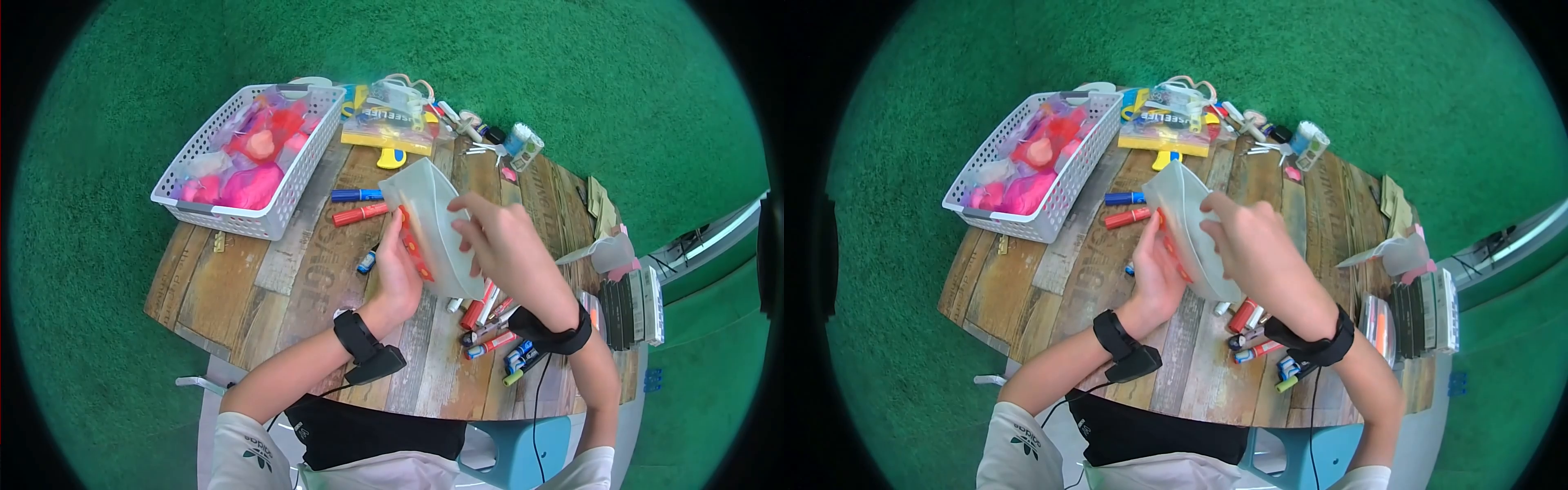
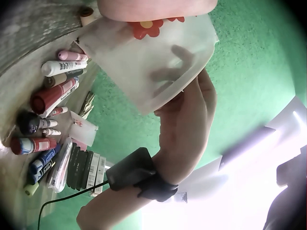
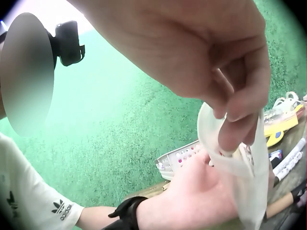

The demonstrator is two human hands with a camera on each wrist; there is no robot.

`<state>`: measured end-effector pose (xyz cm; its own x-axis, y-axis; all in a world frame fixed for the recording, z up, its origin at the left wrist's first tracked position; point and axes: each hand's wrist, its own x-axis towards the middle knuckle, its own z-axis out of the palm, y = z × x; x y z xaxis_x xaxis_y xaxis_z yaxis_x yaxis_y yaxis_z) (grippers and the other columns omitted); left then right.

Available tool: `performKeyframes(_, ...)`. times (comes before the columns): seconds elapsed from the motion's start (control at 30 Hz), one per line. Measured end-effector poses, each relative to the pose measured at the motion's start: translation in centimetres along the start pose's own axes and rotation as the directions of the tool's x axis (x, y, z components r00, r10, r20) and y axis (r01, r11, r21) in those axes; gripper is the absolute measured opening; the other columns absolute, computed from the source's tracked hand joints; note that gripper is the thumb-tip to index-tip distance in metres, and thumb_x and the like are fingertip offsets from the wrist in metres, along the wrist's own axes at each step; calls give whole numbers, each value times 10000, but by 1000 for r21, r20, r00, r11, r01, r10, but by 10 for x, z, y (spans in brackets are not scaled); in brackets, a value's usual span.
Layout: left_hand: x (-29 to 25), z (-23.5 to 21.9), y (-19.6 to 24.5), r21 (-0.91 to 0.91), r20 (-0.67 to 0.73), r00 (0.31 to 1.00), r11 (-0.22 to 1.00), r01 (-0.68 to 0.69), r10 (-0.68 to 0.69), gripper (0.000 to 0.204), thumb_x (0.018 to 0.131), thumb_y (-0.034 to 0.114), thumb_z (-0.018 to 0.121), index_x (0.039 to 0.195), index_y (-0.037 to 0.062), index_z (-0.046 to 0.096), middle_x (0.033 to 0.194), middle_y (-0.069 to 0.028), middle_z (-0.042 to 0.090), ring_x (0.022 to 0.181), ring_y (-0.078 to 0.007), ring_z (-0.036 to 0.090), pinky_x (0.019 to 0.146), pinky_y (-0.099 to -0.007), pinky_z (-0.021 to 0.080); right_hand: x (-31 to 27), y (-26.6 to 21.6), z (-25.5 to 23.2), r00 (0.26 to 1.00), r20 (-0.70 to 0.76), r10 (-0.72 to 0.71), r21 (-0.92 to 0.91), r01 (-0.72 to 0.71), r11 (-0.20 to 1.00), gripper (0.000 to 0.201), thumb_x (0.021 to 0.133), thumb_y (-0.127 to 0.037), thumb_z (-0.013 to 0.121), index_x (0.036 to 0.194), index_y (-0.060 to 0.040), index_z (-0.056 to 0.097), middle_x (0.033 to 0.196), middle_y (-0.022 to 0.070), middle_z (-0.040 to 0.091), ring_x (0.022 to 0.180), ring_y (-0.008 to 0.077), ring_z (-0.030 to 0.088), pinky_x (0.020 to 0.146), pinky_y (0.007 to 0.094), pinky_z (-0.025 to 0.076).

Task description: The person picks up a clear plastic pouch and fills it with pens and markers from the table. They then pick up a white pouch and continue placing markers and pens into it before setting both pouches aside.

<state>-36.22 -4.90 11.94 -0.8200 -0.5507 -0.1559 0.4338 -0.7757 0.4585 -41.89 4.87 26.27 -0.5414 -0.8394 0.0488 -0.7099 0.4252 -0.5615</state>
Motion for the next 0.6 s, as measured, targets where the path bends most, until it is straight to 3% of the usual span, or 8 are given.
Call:
performKeyframes(0.1, 8, -8, 1, -124, 131, 990, 989, 77, -60, 487, 1001, 413, 461, 1369, 94, 440, 1286, -34, 547, 1198, -172, 518, 1037, -367, 382, -1, 1, -14, 985, -132, -107, -10, 107, 994, 139, 901, -95, 604, 911, 43, 615, 607, 203, 613, 539, 304, 655, 564, 395, 509)
performKeyframes(0.17, 14, -8, 1, -83, 77, 997, 996, 19, -13, 484, 1000, 408, 469, 1367, 95, 442, 1291, -35, 545, 1199, -173, 518, 1037, -366, 384, -3, 16, -18, 936, -263, -232, -74, 220, 973, 162, 884, -109, 626, 845, 48, 613, 635, 214, 605, 584, 352, 636, 554, 402, 473)
performKeyframes(0.2, 13, -5, 3, -40, 28, 998, 998, -49, 50, 480, 998, 402, 476, 1366, 96, 445, 1295, -35, 544, 1201, -174, 518, 1037, -366, 386, -6, 24, -25, 952, -236, -194, -184, 152, 971, 162, 867, -103, 639, 818, 48, 608, 666, 230, 595, 631, 399, 610, 568, 421, 458)
performKeyframes(0.27, 11, 0, 11, -63, 17, 1000, 998, -19, 20, 470, 995, 398, 486, 1361, 104, 453, 1301, -34, 543, 1213, -176, 511, 1041, -367, 384, -16, 33, -34, 975, -135, -176, -229, 142, 963, 162, 857, -95, 648, 815, 52, 597, 676, 245, 578, 641, 417, 590, 570, 426, 447)
performKeyframes(0.33, 15, 0, 14, -64, -22, 993, 991, -117, 115, 458, 995, 394, 484, 1354, 111, 460, 1308, -33, 540, 1228, -177, 500, 1048, -368, 377, -26, 59, -38, 995, -17, -96, -221, 90, 971, 128, 820, -72, 665, 826, 40, 603, 739, 228, 608, 704, 396, 614, 616, 427, 472)
performKeyframes(0.4, 17, -5, 13, -83, -17, 996, 992, -92, 91, 453, 994, 393, 484, 1348, 111, 466, 1308, -32, 539, 1230, -178, 496, 1050, -368, 373, -36, 102, -33, 928, 239, -286, -366, 359, 859, 116, 782, -48, 671, 876, 1, 627, 830, 190, 629, 779, 371, 635, 672, 437, 501)
performKeyframes(0.43, 18, -7, 12, -90, -13, 997, 992, -83, 82, 447, 992, 391, 485, 1342, 111, 471, 1309, -32, 537, 1231, -179, 492, 1052, -369, 370, -46, 114, -30, 948, 295, -120, -471, 254, 845, 182, 750, -27, 671, 929, -44, 641, 913, 149, 620, 828, 362, 642, 719, 450, 518)
performKeyframes(0.6, 14, -7, 9, -89, -20, 1000, 996, -13, 11, 427, 988, 390, 489, 1317, 118, 488, 1301, -26, 538, 1212, -182, 497, 1046, -377, 366, -71, 154, -10, 957, 291, -21, -501, 171, 849, 279, 732, 4, 670, 1003, -53, 630, 966, 143, 581, 860, 366, 630, 740, 464, 508)
